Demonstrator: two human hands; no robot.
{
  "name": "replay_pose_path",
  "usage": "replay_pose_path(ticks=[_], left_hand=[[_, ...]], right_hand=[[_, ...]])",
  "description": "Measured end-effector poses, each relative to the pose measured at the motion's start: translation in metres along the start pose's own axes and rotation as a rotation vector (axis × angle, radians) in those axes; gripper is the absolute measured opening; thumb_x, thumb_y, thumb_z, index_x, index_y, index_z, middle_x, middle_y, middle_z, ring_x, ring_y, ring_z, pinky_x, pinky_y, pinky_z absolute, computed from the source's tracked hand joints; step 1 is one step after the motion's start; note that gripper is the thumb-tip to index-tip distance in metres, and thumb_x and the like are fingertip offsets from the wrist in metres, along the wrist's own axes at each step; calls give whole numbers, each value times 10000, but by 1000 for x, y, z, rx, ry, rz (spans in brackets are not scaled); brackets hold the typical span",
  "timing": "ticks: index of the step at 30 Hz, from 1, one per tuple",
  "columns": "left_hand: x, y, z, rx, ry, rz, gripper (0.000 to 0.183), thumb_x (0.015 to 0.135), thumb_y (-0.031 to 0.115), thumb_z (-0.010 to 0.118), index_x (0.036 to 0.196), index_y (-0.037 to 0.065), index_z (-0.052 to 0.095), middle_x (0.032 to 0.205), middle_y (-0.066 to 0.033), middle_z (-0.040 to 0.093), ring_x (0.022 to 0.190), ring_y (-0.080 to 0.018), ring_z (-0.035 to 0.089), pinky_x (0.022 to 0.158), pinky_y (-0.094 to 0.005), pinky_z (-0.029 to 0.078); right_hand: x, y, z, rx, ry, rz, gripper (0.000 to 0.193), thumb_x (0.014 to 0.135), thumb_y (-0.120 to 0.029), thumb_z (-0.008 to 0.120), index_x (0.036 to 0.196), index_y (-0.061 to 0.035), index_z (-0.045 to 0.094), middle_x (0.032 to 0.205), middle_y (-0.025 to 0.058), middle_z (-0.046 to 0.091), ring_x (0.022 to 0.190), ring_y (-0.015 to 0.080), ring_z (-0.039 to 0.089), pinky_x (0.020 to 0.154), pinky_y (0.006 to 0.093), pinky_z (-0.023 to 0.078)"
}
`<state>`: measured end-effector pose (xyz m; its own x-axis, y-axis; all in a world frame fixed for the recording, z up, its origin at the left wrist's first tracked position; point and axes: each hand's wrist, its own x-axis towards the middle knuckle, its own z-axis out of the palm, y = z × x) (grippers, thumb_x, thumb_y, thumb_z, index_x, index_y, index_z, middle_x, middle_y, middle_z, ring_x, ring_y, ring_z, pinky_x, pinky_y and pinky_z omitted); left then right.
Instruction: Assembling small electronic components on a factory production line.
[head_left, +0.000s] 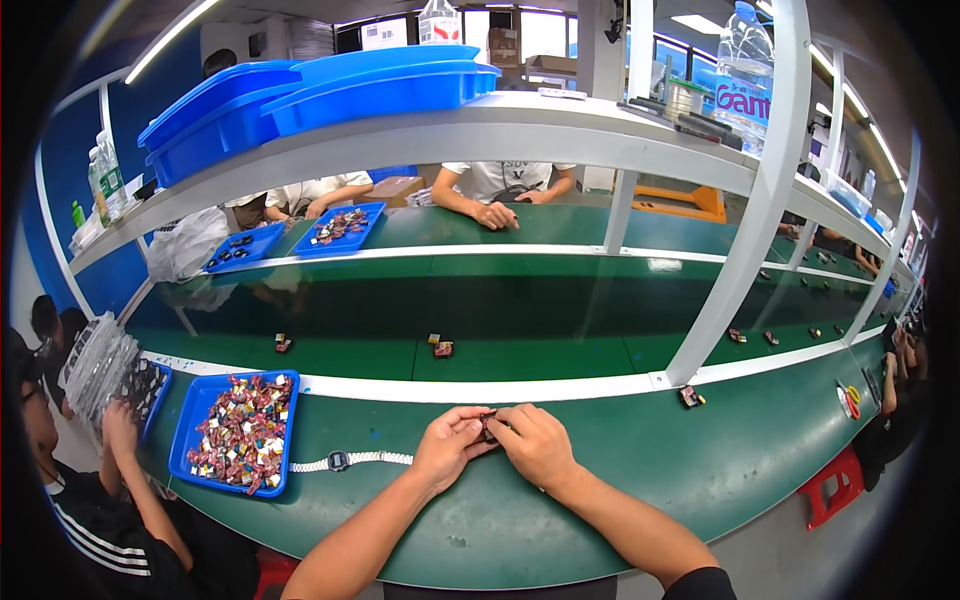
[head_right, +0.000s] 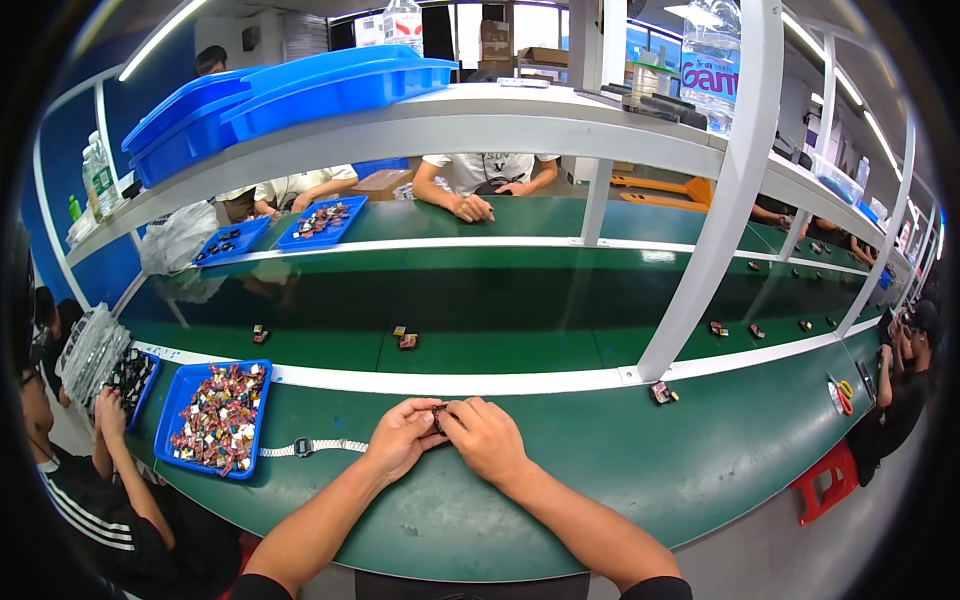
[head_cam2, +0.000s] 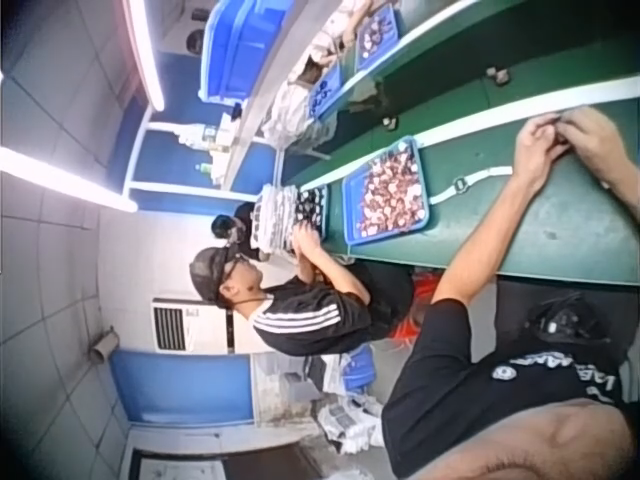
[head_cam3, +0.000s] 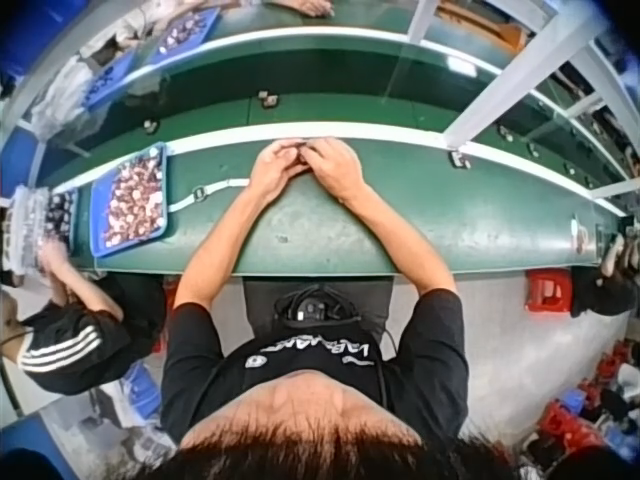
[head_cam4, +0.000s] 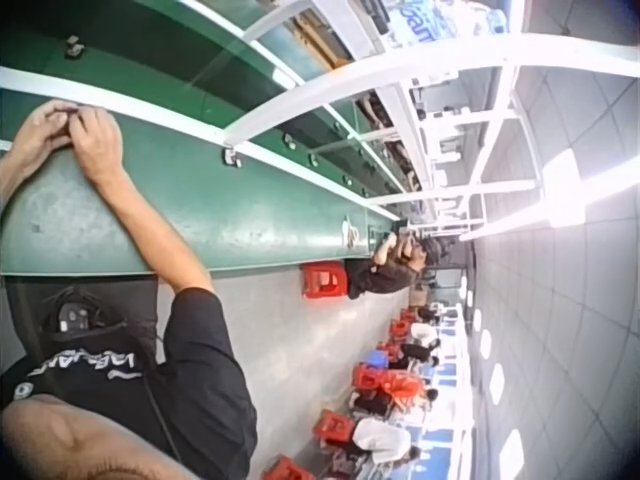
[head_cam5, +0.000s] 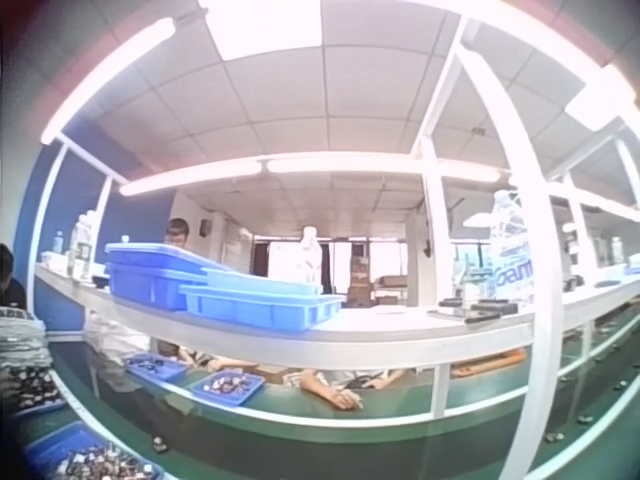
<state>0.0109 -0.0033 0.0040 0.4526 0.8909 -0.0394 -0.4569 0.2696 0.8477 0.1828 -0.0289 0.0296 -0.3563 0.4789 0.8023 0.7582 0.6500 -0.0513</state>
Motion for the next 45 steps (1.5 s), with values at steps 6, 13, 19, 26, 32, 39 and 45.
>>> replay_pose_path(ticks=[6,13,19,26,32,39,45], left_hand=[[0,-1,-1,-33,25,-10,233,979,93,554,1196,14,532,1111,-100,619,1040,-212,624,964,-440,525],[4,-2,-3,-56,45,-5,237,971,95,568,1191,16,534,1107,-101,621,1006,-212,628,945,-440,528],[3,-5,-13,-50,7,26,305,990,92,534,1278,3,489,1151,-87,609,1036,-194,615,941,-382,519],[1,13,-2,-78,-49,9,501,999,206,533,1430,26,351,1501,-142,365,1350,-327,419,1098,-491,397],[8,12,-3,-18,-122,-7,433,993,192,543,1353,-22,430,1423,-171,449,1288,-309,487,1067,-463,435],[3,10,-6,68,-64,-7,340,960,162,587,1227,-37,519,1163,-185,625,1060,-276,634,935,-407,523],[3,6,2,261,-72,-31,263,964,55,537,1201,-60,540,1074,-168,645,915,-208,648,809,-317,549]], right_hand=[[0,4,1,15,22,-35,167,704,-54,653,869,-57,677,902,29,640,817,193,624,678,316,529],[0,1,8,-16,17,6,186,748,-97,656,923,-33,662,958,55,637,919,218,639,736,328,543],[3,-13,9,169,-61,202,227,771,-136,745,970,-51,675,1009,66,637,883,266,659,716,352,558],[18,126,23,15,50,571,127,778,-88,705,878,-14,682,965,145,638,840,338,661,753,417,541],[-10,163,-2,-148,-306,795,332,797,-149,741,1095,-50,631,1115,136,613,998,360,623,874,435,508],[-45,66,-86,390,-718,406,693,763,-288,797,1346,-38,518,1334,179,542,1237,301,504,1063,378,404],[-61,40,-83,407,-627,503,582,797,-241,744,1309,-48,545,1118,107,627,1068,267,561,960,367,460]])
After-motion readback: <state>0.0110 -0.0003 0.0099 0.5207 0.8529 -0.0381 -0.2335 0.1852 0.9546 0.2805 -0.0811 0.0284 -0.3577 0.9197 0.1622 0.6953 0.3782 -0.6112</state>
